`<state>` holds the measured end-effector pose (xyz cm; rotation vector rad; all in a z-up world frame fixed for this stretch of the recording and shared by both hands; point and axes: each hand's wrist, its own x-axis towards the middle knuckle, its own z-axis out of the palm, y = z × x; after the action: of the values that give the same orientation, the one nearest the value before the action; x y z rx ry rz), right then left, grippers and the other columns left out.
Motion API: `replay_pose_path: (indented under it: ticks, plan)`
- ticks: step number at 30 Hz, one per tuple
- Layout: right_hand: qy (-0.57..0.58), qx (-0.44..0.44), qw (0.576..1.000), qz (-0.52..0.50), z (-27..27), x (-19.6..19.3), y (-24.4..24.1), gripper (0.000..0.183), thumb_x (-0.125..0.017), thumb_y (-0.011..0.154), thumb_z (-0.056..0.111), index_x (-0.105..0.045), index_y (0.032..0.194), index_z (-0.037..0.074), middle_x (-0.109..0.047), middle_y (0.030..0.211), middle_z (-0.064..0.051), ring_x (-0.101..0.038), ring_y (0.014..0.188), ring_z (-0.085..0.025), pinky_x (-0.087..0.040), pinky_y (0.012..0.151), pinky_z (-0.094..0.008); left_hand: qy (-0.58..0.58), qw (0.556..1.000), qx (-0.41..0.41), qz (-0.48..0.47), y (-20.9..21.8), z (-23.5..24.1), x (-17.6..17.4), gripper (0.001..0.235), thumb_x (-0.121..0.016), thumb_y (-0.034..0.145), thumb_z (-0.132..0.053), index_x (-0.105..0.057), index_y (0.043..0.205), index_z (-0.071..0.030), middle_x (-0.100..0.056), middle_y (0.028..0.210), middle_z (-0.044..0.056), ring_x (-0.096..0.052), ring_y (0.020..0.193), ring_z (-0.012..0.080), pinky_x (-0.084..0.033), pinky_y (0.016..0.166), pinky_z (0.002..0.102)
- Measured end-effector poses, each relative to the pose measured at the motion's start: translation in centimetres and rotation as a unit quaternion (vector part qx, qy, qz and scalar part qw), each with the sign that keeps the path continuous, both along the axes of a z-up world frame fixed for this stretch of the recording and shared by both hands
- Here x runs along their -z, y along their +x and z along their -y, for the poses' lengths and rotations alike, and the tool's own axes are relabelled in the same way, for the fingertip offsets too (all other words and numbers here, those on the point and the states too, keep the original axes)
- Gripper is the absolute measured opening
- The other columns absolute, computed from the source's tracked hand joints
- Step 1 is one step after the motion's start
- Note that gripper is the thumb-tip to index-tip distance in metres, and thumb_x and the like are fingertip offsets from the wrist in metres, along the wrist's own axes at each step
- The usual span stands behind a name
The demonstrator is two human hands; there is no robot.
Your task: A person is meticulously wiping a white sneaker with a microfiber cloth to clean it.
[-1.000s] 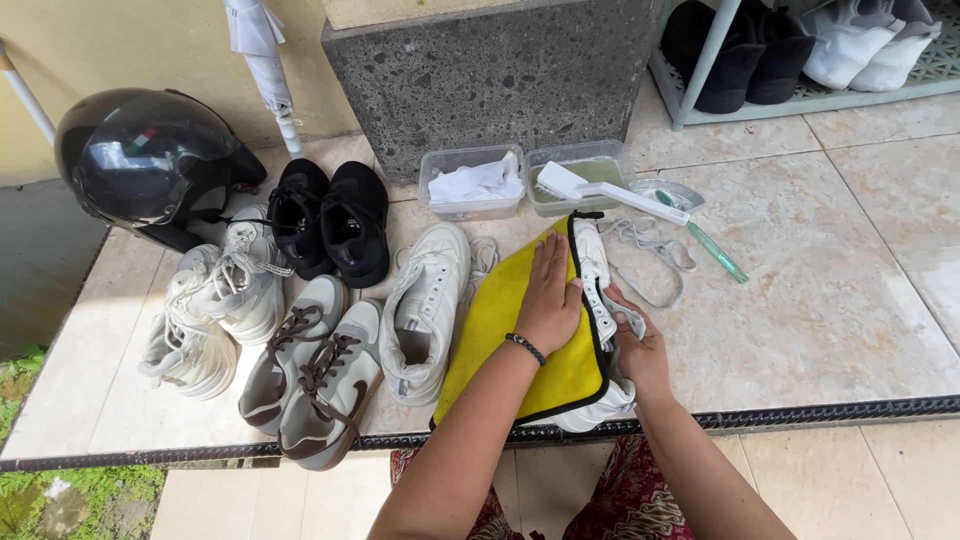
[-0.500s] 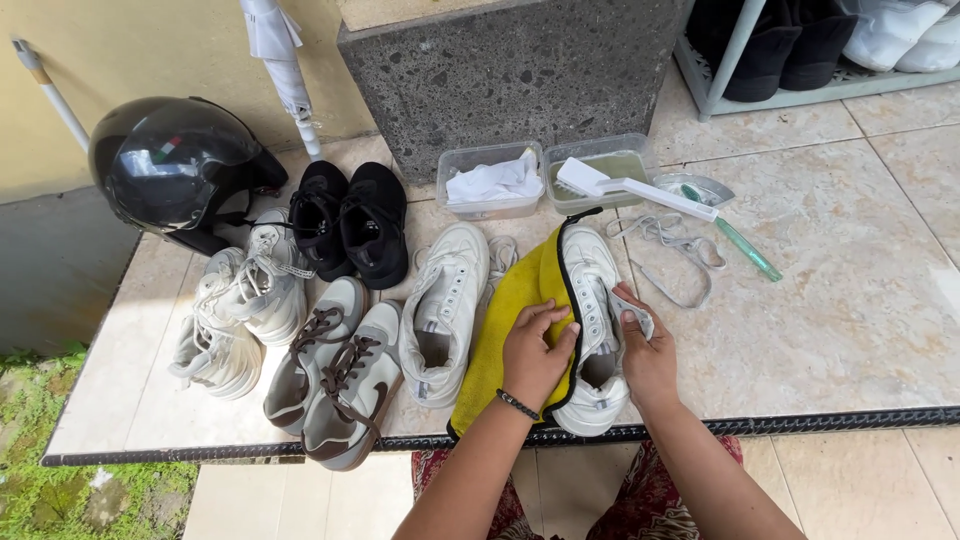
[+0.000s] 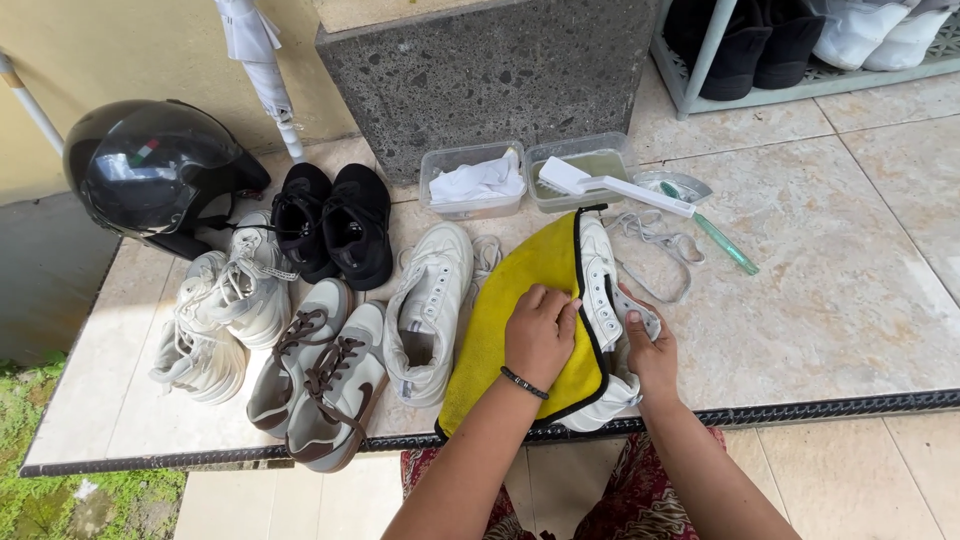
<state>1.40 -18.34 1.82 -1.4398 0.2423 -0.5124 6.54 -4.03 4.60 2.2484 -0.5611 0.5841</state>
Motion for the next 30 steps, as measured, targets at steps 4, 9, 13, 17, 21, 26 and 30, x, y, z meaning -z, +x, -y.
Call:
replay_pose_path:
  ticks: [4,9,13,17,21,26,30]
  plan:
    - [0.003,0.031,0.999,-0.035,0.5,1.4,0.1,0.025,-0.057,0.106,0.015,-0.071,0.126,0.011,-0.071,0.123,-0.008,-0.061,0.119,-0.014,-0.045,0.11,-0.039,0.006,0.999,0.037,0.005,-2.4,-0.2,-1.1,0.022,-0.062,0.102,-0.027,-0.065,0.085,-0.013,-0.055,0.08,0.004,-0.066,0.08,0.0221,-0.058,0.07,0.029]
    - [0.059,0.025,0.998,0.026,0.2,1.9,0.3,0.022,-0.053,0.106,0.008,-0.069,0.121,0.005,-0.068,0.132,-0.016,-0.057,0.129,-0.021,-0.042,0.112,-0.043,-0.171,0.974,0.092,-0.113,-3.1,-0.1,-3.3,0.025,-0.061,0.101,-0.029,-0.058,0.084,-0.012,-0.052,0.076,0.005,-0.061,0.077,0.0232,-0.054,0.068,0.032]
    - [0.06,0.017,0.998,0.026,-0.4,0.1,-0.5,0.022,-0.053,0.105,0.007,-0.068,0.121,0.002,-0.067,0.133,-0.018,-0.056,0.132,-0.026,-0.041,0.113,-0.045,-0.211,0.964,0.083,-0.137,0.8,0.4,-4.4,0.024,-0.056,0.104,-0.033,-0.058,0.096,-0.011,-0.06,0.129,0.009,-0.054,0.127,0.0331,-0.044,0.109,0.046]
    - [0.047,-0.006,0.999,0.023,-0.3,-0.1,-0.6,0.027,-0.054,0.103,0.007,-0.068,0.126,0.004,-0.064,0.14,-0.018,-0.051,0.138,-0.027,-0.036,0.117,-0.047,-0.005,0.95,0.189,-0.247,1.7,1.6,-5.5,0.076,-0.047,0.102,-0.043,-0.018,0.16,-0.004,-0.002,0.169,0.027,0.005,0.155,0.0474,-0.002,0.124,0.06]
    - [0.038,-0.01,0.999,0.03,0.1,1.0,-0.4,0.032,-0.051,0.103,0.004,-0.066,0.131,0.005,-0.063,0.139,-0.019,-0.053,0.136,-0.029,-0.037,0.115,-0.049,0.083,0.95,0.187,-0.235,0.7,2.1,-4.7,0.058,-0.032,0.107,-0.02,-0.019,0.162,-0.003,-0.004,0.17,0.023,0.004,0.156,0.044,-0.005,0.124,0.059]
    - [0.011,0.0,1.0,0.028,0.9,1.9,0.3,0.032,-0.051,0.104,0.004,-0.067,0.132,0.006,-0.067,0.134,-0.016,-0.057,0.129,-0.024,-0.041,0.111,-0.045,0.177,0.955,0.147,-0.189,-1.5,2.2,-2.8,0.05,-0.028,0.109,-0.03,-0.047,0.146,-0.002,-0.027,0.166,0.016,-0.011,0.157,0.0322,-0.011,0.125,0.048]
    - [0.024,0.012,0.999,0.018,1.0,3.0,0.3,0.031,-0.054,0.105,0.008,-0.068,0.132,0.009,-0.07,0.13,-0.011,-0.058,0.122,-0.015,-0.045,0.108,-0.039,0.213,0.966,0.098,-0.111,-3.8,1.6,-1.7,0.053,-0.03,0.111,-0.037,-0.062,0.128,0.002,-0.057,0.144,0.019,-0.038,0.149,0.0288,-0.028,0.122,0.039]
